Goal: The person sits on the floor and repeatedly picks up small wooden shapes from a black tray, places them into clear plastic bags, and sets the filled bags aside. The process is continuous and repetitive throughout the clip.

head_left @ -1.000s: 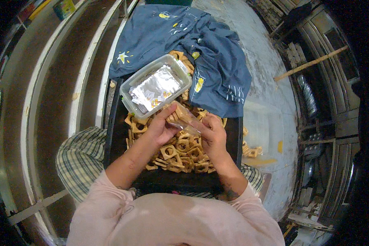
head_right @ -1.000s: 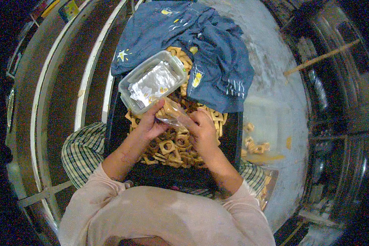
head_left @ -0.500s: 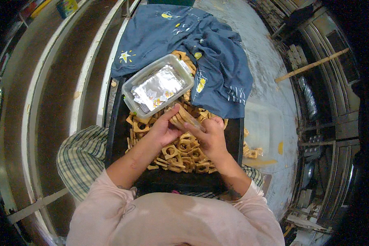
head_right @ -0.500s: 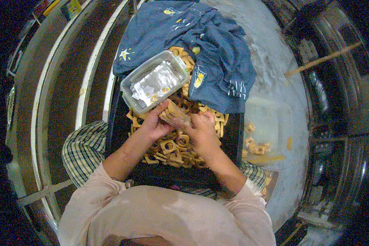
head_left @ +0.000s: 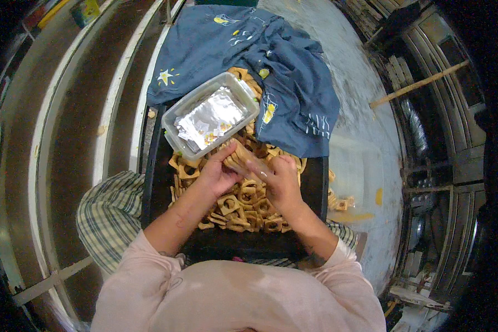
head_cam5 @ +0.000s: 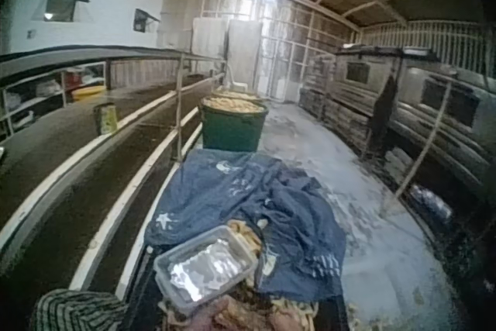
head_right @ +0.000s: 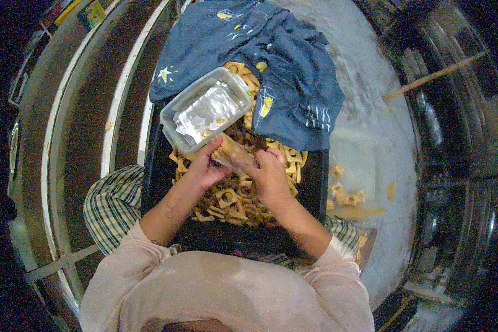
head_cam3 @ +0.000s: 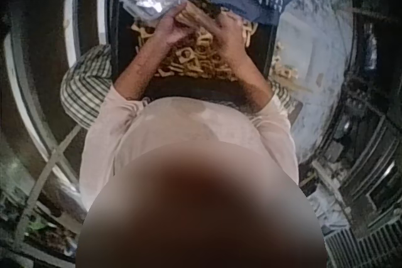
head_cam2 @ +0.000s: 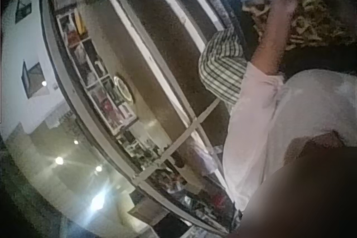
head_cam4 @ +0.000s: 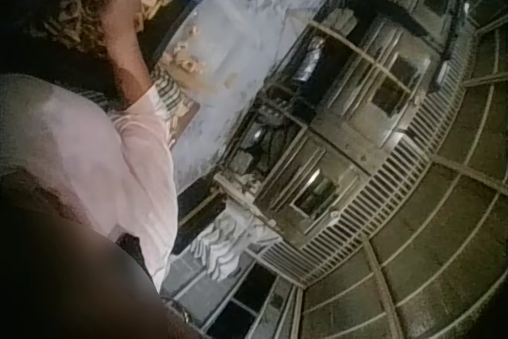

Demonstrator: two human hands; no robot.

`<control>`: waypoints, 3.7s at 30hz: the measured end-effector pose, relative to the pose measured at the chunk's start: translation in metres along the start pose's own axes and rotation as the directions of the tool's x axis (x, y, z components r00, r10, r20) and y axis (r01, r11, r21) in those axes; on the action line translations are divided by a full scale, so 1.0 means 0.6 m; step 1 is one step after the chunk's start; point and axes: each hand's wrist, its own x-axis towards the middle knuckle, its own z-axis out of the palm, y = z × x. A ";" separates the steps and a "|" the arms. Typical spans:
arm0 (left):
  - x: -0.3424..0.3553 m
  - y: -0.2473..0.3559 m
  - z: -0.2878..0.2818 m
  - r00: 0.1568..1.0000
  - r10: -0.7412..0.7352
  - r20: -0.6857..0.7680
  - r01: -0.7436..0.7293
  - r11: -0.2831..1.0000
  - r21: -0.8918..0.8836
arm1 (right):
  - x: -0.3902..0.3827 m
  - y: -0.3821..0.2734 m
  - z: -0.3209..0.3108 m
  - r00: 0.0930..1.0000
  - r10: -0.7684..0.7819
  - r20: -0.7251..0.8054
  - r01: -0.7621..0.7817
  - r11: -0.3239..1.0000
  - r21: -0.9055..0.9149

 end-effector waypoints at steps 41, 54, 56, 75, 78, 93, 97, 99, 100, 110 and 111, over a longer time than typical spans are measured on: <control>0.038 -0.007 0.111 0.802 0.292 0.522 -0.347 -0.484 0.804 | 0.118 0.091 -0.003 0.953 -0.033 0.303 -0.031 0.978 0.204; 0.005 0.169 -0.049 0.801 0.501 0.329 -0.229 -0.253 0.940 | 0.284 0.087 0.234 0.912 0.405 0.063 -0.386 0.901 -0.199; 0.006 0.168 -0.051 0.817 0.497 0.293 -0.241 -0.169 0.956 | 0.278 0.089 0.240 0.932 0.359 -0.052 -0.361 0.902 -0.237; -0.009 0.156 -0.015 0.982 0.063 0.180 -0.104 0.969 0.224 | 0.255 0.031 0.095 0.988 0.153 -0.024 -0.154 0.976 -0.154; -0.001 0.164 -0.025 0.980 0.094 0.178 -0.117 0.986 0.122 | 0.220 -0.009 0.096 0.993 -0.051 -0.102 0.063 0.991 0.114; -0.015 0.145 0.001 0.768 0.582 0.268 -0.591 0.483 0.646 | 0.195 -0.010 0.104 0.843 0.515 0.156 -0.425 0.458 0.781; -0.031 0.154 0.009 0.706 0.675 0.214 -0.587 0.389 0.710 | 0.222 0.037 0.124 0.839 0.531 0.122 -0.498 0.658 0.564; -0.044 0.169 0.012 0.679 0.705 0.206 -0.616 0.394 0.682 | 0.235 0.057 0.141 0.830 0.550 0.096 -0.546 0.764 0.343; -0.049 0.176 0.013 0.683 0.709 0.179 -0.608 0.414 0.677 | 0.242 0.063 0.151 0.817 0.566 0.110 -0.568 0.758 0.320; -0.044 0.167 0.029 0.717 0.696 0.044 -0.689 0.698 0.195 | 0.222 -0.033 0.137 0.753 0.649 0.114 -0.326 0.216 0.920; -0.039 0.159 0.032 0.710 0.704 0.021 -0.700 0.702 0.133 | 0.207 -0.053 0.125 0.706 0.576 0.411 -0.305 -0.277 0.911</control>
